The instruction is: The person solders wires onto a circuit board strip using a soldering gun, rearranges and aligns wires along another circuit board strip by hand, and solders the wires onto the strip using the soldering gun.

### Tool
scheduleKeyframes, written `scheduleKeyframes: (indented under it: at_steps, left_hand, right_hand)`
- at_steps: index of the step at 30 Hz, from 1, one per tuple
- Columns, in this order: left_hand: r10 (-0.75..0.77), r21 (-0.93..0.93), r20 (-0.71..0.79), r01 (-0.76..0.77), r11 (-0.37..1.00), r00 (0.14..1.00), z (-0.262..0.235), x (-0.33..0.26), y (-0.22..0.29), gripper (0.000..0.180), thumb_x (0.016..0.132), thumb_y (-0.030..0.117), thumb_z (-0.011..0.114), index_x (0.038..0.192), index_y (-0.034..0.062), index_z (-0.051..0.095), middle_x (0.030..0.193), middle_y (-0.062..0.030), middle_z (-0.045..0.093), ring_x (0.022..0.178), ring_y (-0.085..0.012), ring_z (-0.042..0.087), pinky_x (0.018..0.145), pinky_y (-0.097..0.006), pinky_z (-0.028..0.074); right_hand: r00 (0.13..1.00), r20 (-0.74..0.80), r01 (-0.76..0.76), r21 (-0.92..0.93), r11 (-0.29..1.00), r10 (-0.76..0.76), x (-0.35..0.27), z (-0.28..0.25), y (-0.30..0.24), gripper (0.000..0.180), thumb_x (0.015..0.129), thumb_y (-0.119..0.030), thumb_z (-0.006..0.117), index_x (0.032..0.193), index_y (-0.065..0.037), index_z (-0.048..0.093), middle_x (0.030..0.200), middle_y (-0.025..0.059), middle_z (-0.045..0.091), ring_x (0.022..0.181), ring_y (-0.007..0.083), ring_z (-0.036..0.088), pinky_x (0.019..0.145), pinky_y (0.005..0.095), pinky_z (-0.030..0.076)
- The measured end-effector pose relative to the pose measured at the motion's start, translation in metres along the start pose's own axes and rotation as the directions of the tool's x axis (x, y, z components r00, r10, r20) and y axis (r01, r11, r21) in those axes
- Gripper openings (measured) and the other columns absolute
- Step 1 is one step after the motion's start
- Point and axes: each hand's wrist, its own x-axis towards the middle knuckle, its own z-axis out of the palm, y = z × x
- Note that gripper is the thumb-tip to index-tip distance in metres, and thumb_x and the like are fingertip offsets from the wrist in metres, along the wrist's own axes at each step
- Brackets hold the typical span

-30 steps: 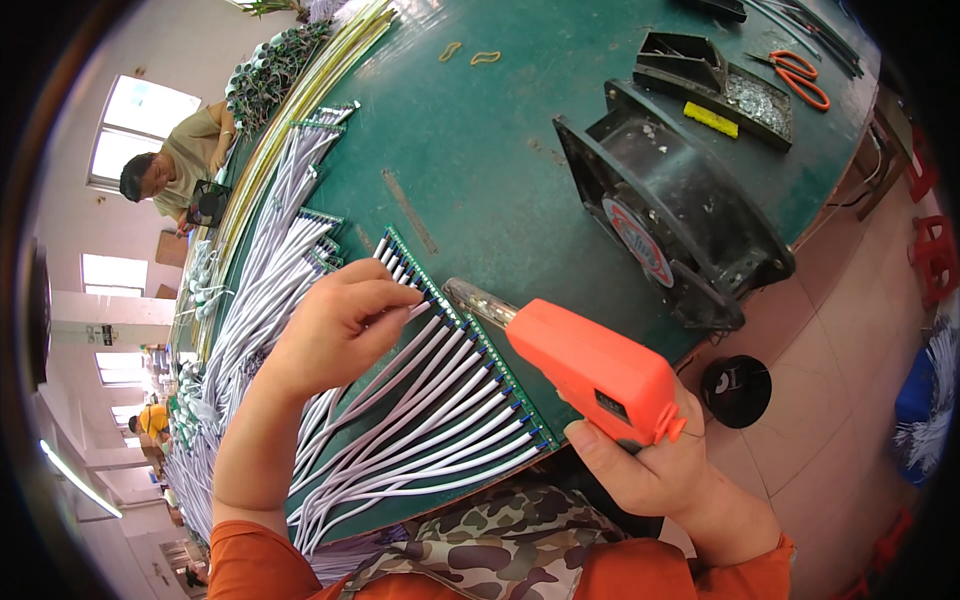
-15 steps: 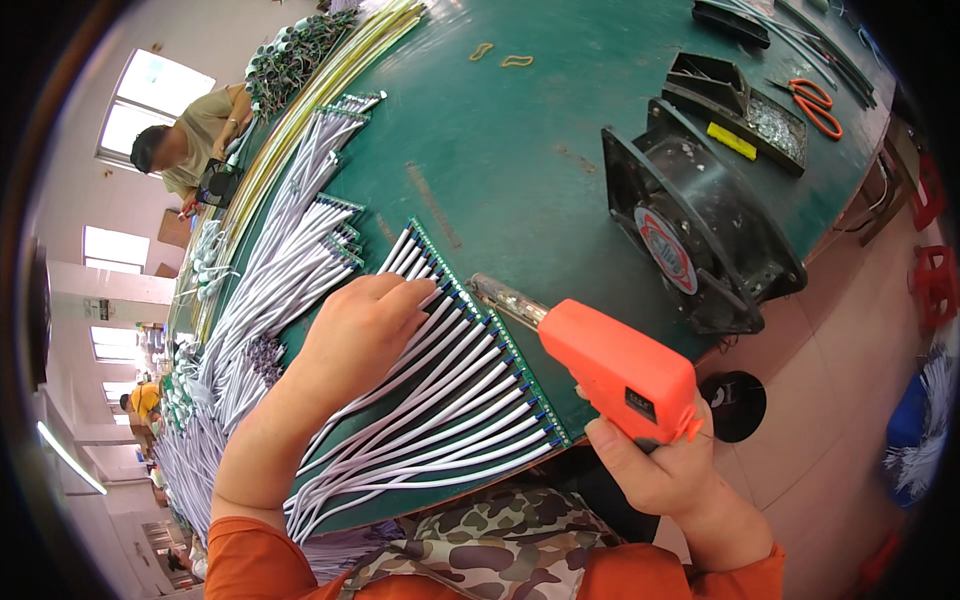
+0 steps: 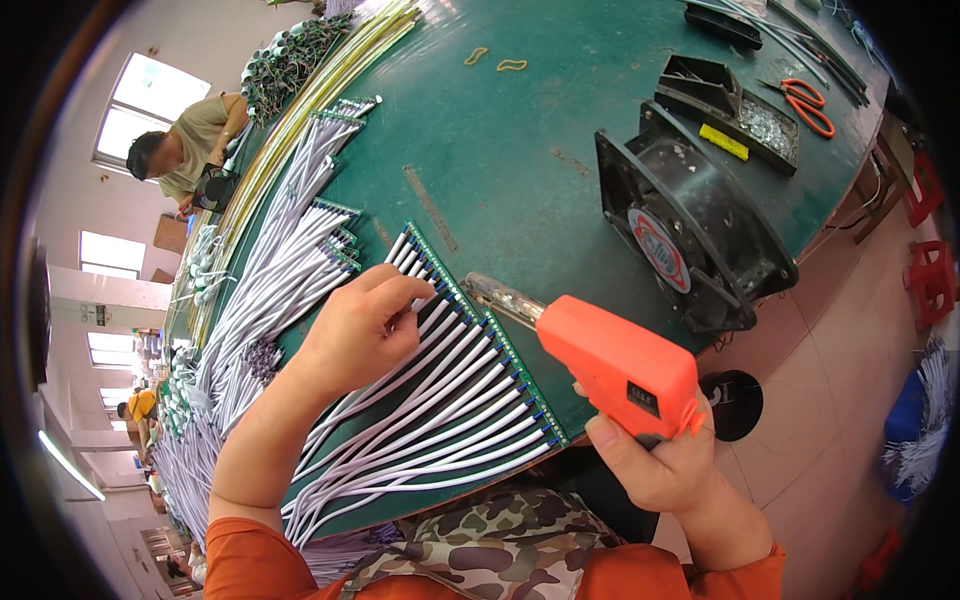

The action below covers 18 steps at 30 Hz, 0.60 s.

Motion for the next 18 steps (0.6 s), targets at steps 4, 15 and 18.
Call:
scheduleKeyframes:
  at_steps: [4, 15, 18]
  left_hand:
    - [-0.025, -0.130, 0.040, 0.030, 0.991, 0.999, 0.000, 0.001, -0.001, 0.026, 0.084, 0.001, 0.065, 0.109, 0.0053, 0.070, 0.088, -0.0132, 0.062, 0.077, -0.0318, 0.064, 0.068, -0.039, 0.053]
    - [0.094, -0.025, 0.016, -0.094, 0.995, 0.995, 0.002, 0.009, -0.006, 0.027, 0.080, 0.001, 0.067, 0.106, 0.0068, 0.072, 0.084, -0.0115, 0.061, 0.074, -0.0311, 0.064, 0.065, -0.041, 0.053]
    - [0.091, -0.023, 0.012, -0.090, 0.996, 0.996, 0.003, 0.011, -0.007, 0.027, 0.078, 0.000, 0.066, 0.104, 0.0069, 0.072, 0.083, -0.0115, 0.061, 0.072, -0.0314, 0.064, 0.064, -0.041, 0.053]
  right_hand:
    - [1.000, 0.000, 0.012, 0.043, 0.999, -0.013, 0.008, 0.005, -0.004, 0.042, 0.094, -0.013, 0.067, 0.130, 0.007, 0.058, 0.115, 0.0181, 0.071, 0.077, 0.0131, 0.069, 0.069, 0.0275, 0.058]
    - [0.999, 0.040, 0.030, 0.001, 1.000, -0.030, 0.016, 0.014, 0.000, 0.038, 0.096, -0.007, 0.064, 0.130, 0.007, 0.057, 0.114, 0.0162, 0.070, 0.078, 0.0126, 0.068, 0.073, 0.0291, 0.059]
    - [1.000, 0.014, 0.014, 0.008, 1.000, -0.014, 0.018, 0.016, -0.001, 0.037, 0.095, -0.007, 0.065, 0.129, 0.006, 0.057, 0.109, 0.0134, 0.070, 0.078, 0.0119, 0.067, 0.072, 0.0283, 0.058]
